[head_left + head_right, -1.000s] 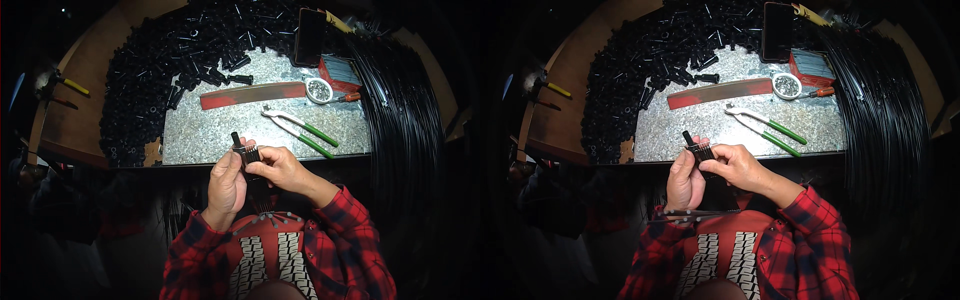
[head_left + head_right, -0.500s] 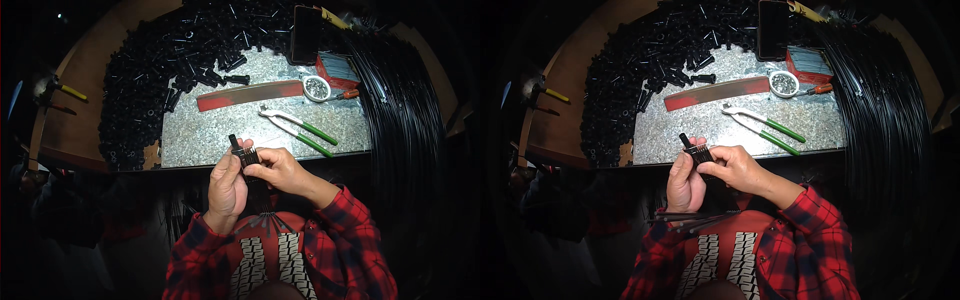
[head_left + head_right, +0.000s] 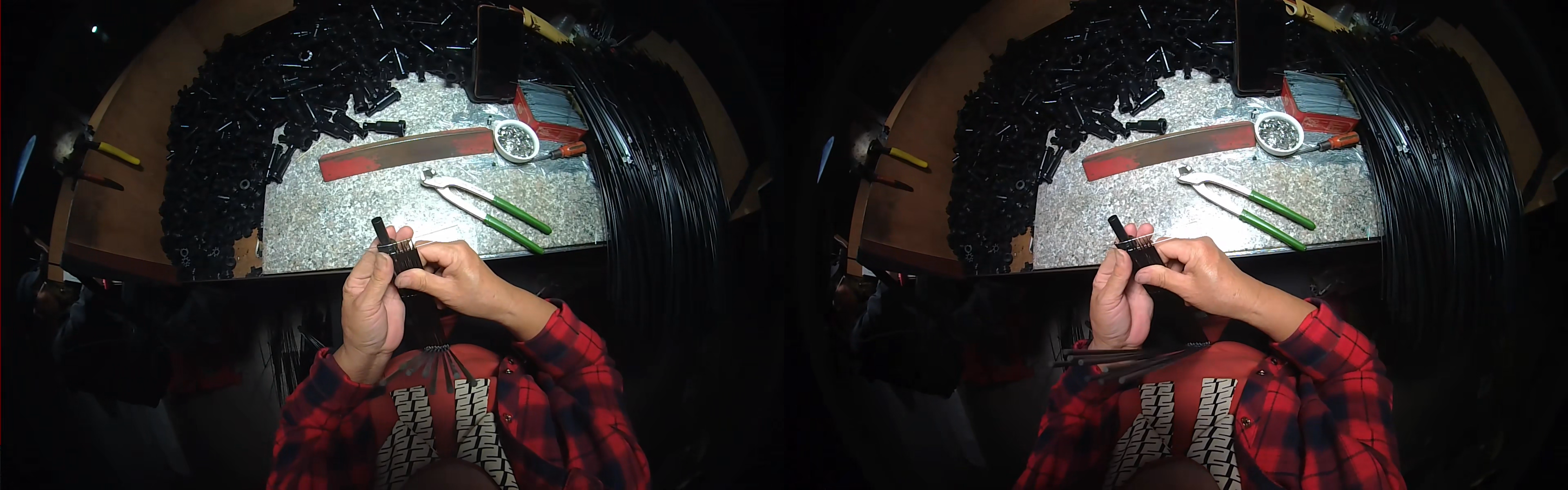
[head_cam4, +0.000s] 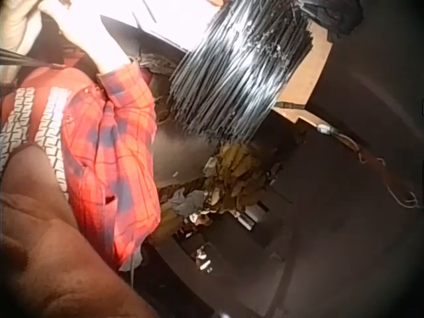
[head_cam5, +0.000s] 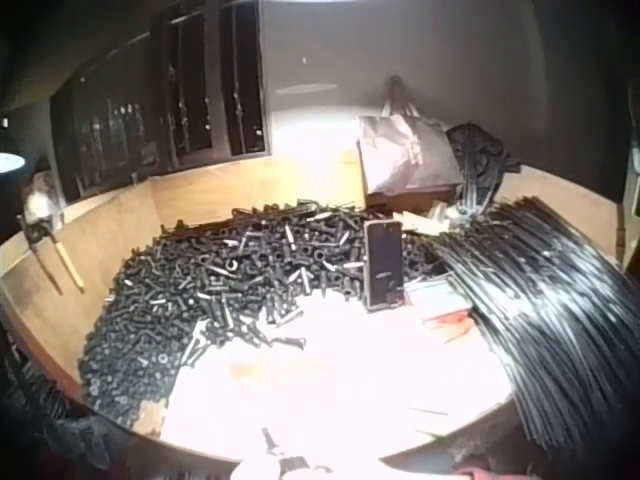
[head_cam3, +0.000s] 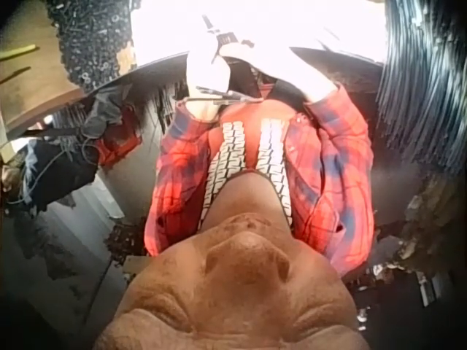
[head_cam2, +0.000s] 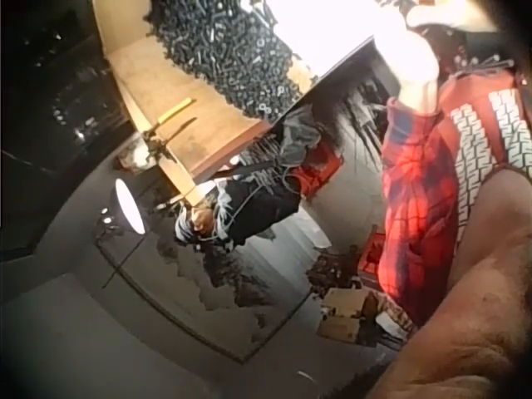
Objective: Assembling electrical cables by attaching connectors and organizing wire bundles at a workbench.
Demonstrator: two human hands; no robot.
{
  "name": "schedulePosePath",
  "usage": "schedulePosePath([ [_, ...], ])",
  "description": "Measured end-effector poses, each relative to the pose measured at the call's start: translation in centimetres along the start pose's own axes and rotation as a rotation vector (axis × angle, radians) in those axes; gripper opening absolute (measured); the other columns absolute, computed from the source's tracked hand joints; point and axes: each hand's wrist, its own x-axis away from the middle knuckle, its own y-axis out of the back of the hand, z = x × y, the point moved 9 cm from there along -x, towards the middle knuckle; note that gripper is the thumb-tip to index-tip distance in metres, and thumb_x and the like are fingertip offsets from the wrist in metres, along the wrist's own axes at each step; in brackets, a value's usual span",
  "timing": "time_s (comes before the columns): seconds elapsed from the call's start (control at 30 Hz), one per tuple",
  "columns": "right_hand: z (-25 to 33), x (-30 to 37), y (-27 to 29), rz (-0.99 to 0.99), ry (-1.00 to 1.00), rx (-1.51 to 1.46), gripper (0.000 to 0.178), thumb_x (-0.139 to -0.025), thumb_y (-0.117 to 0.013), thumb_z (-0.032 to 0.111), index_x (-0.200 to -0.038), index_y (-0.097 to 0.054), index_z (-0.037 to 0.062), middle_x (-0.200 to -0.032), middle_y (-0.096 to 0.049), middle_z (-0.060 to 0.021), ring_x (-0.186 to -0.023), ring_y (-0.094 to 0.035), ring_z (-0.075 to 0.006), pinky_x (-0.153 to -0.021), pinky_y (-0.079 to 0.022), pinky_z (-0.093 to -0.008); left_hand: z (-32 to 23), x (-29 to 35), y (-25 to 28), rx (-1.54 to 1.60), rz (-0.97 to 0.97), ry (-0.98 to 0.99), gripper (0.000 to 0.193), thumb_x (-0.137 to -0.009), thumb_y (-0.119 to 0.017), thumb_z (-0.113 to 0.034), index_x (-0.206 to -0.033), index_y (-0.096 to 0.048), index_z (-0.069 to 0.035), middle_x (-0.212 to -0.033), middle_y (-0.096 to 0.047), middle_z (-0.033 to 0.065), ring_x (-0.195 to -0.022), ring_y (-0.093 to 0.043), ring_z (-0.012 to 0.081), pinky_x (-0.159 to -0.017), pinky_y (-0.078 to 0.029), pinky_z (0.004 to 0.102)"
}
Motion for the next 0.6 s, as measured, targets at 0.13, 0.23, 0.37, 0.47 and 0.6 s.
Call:
schedulePosePath([
  [0.13, -0.6, 0.0, 0.1, 0.023, -0.084, -0.016, 0.015, -0.089, -0.064, 0.018, -0.089, -0.066, 0.0026, -0.061, -0.056, 0.0014, -0.047, -0.05, -0.005, -0.041, -0.038, -0.0214, 0.1, -0.2, -0.2, 0.034, 0.07, 0.0, 0.037, -0.101, -0.042, -0.02, -0.126, -0.047, 0.006, -0.128, -0.052, 0.0208, -0.117, -0.052, 0.0238, -0.103, -0.038, 0.0376],
  [0.23, -2.2, -0.3, 0.3, 0.037, -0.147, -0.082, 0.016, -0.09, -0.063, 0.019, -0.088, -0.065, 0.0032, -0.065, -0.057, 0.0012, -0.048, -0.05, -0.0049, -0.042, -0.039, -0.0205, 0.3, -0.2, 0.2, 0.055, 0.052, 0.027, 0.036, -0.101, -0.04, -0.02, -0.125, -0.049, 0.005, -0.129, -0.052, 0.0211, -0.117, -0.052, 0.0235, -0.103, -0.038, 0.0377],
  [0.37, -2.2, -0.4, 0.2, 0.03, -0.129, -0.109, 0.026, -0.09, -0.064, 0.023, -0.074, -0.056, 0.0049, -0.055, -0.05, 0.0028, -0.044, -0.048, -0.0049, -0.04, -0.035, -0.0216, 0.2, -0.1, 0.0, 0.058, 0.086, 0.034, 0.036, -0.102, -0.039, -0.021, -0.125, -0.05, 0.005, -0.13, -0.051, 0.0211, -0.117, -0.052, 0.0232, -0.103, -0.038, 0.0375],
  [0.47, -2.1, -0.2, 0.2, 0.076, -0.128, -0.093, 0.018, -0.09, -0.064, 0.021, -0.086, -0.063, 0.0034, -0.066, -0.056, 0.0019, -0.049, -0.05, -0.0046, -0.042, -0.039, -0.02, 0.4, -0.4, -0.6, 0.02, 0.093, 0.026, 0.038, -0.102, -0.038, -0.023, -0.125, -0.049, 0.005, -0.13, -0.051, 0.0209, -0.117, -0.052, 0.0233, -0.103, -0.038, 0.0374],
  [0.6, -2.1, -0.4, -0.1, 0.085, -0.138, -0.089, 0.019, -0.09, -0.064, 0.021, -0.082, -0.063, 0.0035, -0.066, -0.056, 0.002, -0.049, -0.05, -0.0047, -0.042, -0.039, -0.0199, 0.1, -0.4, -0.8, -0.008, 0.105, 0.032, 0.039, -0.102, -0.037, -0.025, -0.125, -0.049, 0.005, -0.131, -0.05, 0.0206, -0.117, -0.052, 0.0232, -0.102, -0.039, 0.0371],
])
